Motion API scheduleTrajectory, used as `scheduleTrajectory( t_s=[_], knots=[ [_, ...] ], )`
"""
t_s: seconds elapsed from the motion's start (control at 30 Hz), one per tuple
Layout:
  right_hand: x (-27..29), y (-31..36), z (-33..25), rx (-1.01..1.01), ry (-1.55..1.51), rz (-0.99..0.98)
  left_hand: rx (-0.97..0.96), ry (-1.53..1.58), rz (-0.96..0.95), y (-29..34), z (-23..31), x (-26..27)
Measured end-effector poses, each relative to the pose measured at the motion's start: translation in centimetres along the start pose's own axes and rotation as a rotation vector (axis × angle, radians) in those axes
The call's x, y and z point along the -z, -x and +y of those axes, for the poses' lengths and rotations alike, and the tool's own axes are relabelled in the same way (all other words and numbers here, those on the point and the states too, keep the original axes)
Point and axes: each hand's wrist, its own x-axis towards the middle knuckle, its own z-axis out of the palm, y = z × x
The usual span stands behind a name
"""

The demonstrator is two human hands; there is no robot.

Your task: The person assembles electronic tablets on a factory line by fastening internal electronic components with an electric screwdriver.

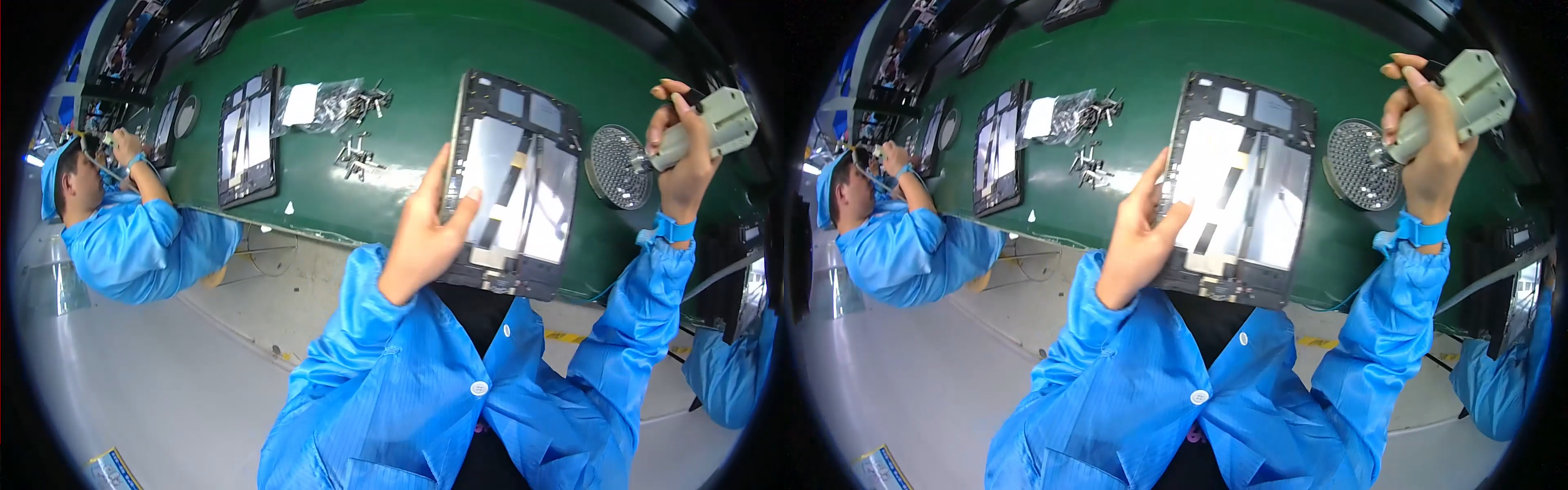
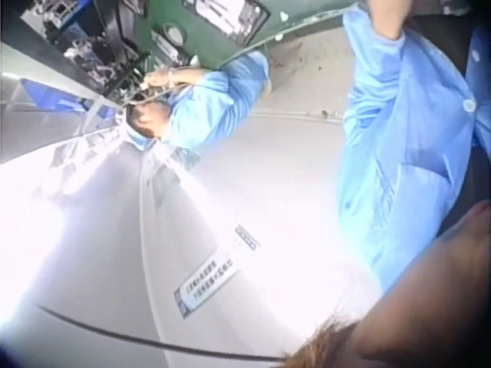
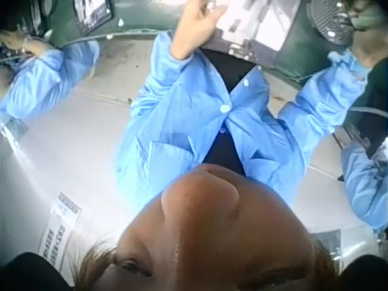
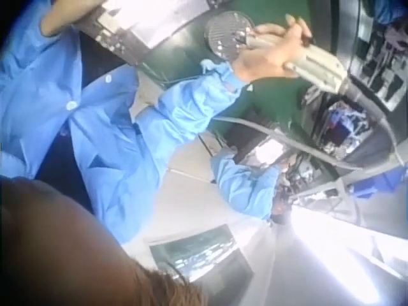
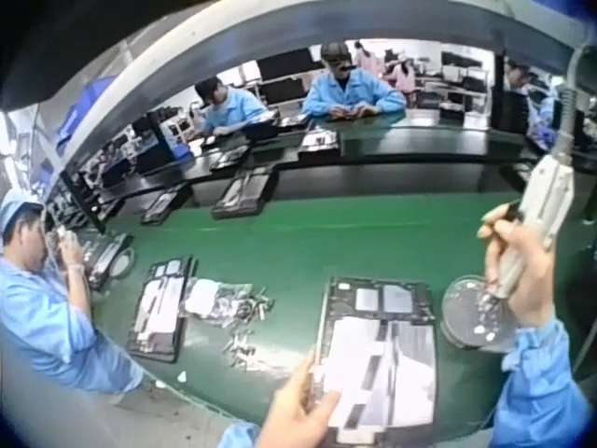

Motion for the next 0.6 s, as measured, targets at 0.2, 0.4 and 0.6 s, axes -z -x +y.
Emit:
scheduleTrajectory(
  t_s=[0.2, 0.4, 0.6],
  knots=[
    [-1.4, 0.4, 0.3, 0.014, -0.031, -0.037, -0.374, -0.864, 0.37, 0.7, -1.2, 1.1],
    [-2.0, -0.3, 0.3, 0.026, -0.021, -0.136, -0.391, -0.97, 0.306, -4.1, 3.5, 13.3],
    [-6.3, -0.6, 0.3, 0.014, -0.034, -0.149, -0.414, -0.987, -0.059, -8.6, 2.1, 15.5]
  ],
)
